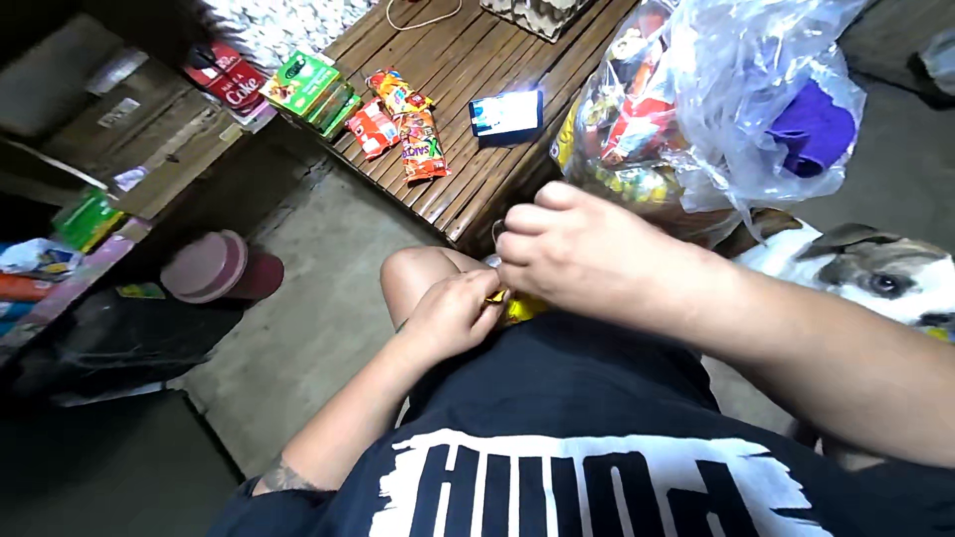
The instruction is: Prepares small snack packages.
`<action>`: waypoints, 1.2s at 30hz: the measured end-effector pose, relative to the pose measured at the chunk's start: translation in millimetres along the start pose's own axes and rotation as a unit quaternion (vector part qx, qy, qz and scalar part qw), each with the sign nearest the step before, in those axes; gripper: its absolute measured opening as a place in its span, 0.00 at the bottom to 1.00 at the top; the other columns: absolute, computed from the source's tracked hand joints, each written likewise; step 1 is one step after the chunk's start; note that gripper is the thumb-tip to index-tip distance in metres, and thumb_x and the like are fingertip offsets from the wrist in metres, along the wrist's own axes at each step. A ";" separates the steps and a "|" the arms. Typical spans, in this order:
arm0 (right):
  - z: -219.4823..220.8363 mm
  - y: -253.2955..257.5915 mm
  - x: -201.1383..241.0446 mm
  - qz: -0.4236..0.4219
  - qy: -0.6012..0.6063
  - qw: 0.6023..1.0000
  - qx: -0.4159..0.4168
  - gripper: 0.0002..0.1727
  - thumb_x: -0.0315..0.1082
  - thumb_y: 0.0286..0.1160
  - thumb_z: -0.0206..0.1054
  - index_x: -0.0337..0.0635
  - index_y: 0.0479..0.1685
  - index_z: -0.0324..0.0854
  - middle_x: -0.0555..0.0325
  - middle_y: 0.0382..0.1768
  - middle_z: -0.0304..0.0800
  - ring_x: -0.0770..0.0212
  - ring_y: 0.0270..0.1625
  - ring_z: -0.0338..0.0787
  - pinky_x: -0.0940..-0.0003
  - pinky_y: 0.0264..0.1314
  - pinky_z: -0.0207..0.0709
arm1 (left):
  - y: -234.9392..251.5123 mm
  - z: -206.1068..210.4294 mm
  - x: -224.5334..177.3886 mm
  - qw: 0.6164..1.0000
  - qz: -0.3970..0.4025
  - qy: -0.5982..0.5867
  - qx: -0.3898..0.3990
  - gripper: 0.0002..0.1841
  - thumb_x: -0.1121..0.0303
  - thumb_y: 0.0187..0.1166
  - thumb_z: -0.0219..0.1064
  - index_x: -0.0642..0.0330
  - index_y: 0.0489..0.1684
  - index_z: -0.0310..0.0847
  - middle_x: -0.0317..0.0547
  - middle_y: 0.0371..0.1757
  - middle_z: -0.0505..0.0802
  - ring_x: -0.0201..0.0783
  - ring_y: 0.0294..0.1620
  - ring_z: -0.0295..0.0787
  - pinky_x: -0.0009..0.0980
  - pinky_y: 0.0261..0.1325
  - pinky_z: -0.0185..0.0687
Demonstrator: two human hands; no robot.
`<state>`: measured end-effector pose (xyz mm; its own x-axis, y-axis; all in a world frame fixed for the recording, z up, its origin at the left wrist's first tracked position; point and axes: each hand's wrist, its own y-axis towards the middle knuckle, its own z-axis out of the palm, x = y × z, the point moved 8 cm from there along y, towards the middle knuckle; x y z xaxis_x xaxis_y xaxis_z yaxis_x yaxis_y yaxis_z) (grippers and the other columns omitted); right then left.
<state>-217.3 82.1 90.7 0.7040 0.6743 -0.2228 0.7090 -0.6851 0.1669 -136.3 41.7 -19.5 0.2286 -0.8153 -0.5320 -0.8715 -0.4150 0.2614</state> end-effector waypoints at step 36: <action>62.6 -80.0 -4.1 0.226 0.159 0.959 -0.062 0.09 0.41 0.72 0.68 0.48 0.32 0.88 0.54 0.35 0.86 0.48 0.46 0.87 0.53 0.44 0.79 | -31.8 -11.9 4.2 0.988 0.033 -0.139 -0.065 0.15 0.62 0.89 0.57 0.63 0.42 0.86 0.45 0.36 0.91 0.31 0.41 0.87 0.28 0.50 0.83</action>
<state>-279.4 116.9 18.1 0.9033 0.3790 0.2012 0.3129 -0.9027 0.2955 -102.4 46.7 -20.4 0.0287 -0.7076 -0.7060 -0.8138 -0.4267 0.3946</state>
